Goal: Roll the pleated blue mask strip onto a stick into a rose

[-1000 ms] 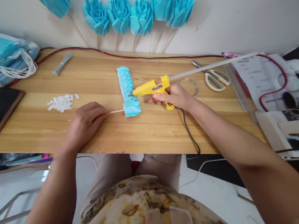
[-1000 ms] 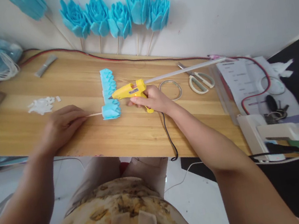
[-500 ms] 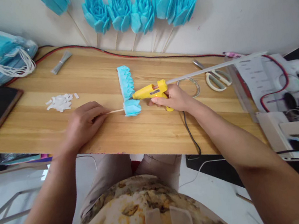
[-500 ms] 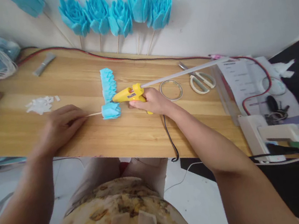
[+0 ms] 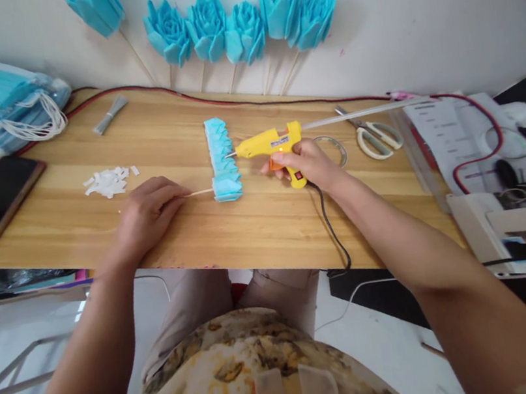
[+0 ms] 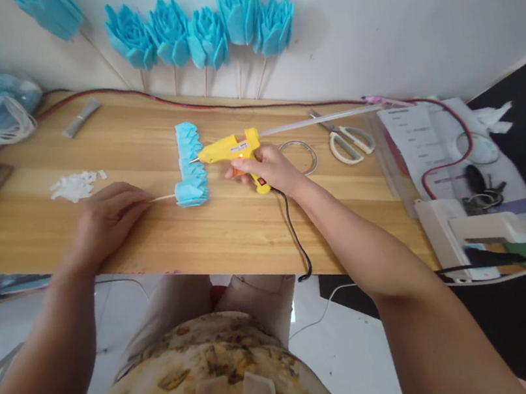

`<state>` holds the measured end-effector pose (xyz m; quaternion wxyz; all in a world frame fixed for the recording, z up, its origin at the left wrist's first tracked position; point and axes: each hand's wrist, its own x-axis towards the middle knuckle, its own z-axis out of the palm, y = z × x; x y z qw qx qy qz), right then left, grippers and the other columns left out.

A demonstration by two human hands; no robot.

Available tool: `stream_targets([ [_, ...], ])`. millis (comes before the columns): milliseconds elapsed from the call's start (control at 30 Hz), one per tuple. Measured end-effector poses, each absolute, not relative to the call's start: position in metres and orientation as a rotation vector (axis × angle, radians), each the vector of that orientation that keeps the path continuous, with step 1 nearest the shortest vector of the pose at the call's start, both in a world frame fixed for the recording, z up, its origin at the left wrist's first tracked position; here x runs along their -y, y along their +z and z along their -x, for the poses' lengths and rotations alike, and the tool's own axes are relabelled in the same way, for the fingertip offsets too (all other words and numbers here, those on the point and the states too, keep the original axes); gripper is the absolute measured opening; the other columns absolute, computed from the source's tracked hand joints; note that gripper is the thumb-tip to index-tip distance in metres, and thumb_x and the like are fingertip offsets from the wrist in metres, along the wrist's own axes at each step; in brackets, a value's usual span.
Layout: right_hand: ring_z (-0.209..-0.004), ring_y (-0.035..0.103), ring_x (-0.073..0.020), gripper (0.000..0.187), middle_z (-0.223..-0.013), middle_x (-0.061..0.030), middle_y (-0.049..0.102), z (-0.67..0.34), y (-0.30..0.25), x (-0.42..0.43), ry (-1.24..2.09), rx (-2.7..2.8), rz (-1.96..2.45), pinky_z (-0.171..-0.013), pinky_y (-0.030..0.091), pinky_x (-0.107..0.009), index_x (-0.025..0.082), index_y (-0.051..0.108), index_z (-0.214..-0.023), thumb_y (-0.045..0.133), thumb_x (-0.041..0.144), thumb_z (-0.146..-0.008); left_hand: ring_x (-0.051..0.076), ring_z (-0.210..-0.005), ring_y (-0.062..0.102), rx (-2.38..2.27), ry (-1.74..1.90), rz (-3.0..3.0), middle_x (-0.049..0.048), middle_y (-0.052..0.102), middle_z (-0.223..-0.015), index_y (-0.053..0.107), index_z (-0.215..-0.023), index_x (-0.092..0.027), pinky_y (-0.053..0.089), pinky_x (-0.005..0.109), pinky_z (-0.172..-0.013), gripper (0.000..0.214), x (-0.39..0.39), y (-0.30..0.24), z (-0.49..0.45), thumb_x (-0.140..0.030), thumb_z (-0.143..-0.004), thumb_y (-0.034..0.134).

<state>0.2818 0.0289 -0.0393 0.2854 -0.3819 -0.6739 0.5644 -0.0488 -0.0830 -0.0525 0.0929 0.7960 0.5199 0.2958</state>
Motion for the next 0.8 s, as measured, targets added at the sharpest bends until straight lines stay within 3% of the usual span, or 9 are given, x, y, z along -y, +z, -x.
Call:
stream_targets([
  [400,-0.060,0.057,-0.0088,0.037,-0.089,-0.0102,0.079,-0.2808,-0.0385,-0.0272,1.528,1.849,0.988,-0.045,0.036,-0.021,0.013,0.075,-0.085,0.072,0.050,-0.084,0.022,-0.090,0.071,-1.531,0.850,-2.389,0.0065,0.075,-0.098,0.076,-0.097,-0.023,0.055,0.033,-0.081,0.029,0.0835,-0.0533,0.0495,-0.033,-0.106,0.050],
  [800,-0.061,0.061,-0.0103,0.038,-0.091,-0.0104,0.081,-0.2858,-0.0407,-0.0294,1.478,1.971,0.963,-0.050,0.046,-0.022,0.013,0.076,-0.092,0.074,0.050,-0.085,0.022,-0.092,0.070,-1.512,0.861,-2.430,0.0076,0.075,-0.099,0.077,-0.094,-0.023,0.056,0.035,-0.083,0.029,0.0808,-0.0563,0.0529,-0.036,-0.105,0.053],
])
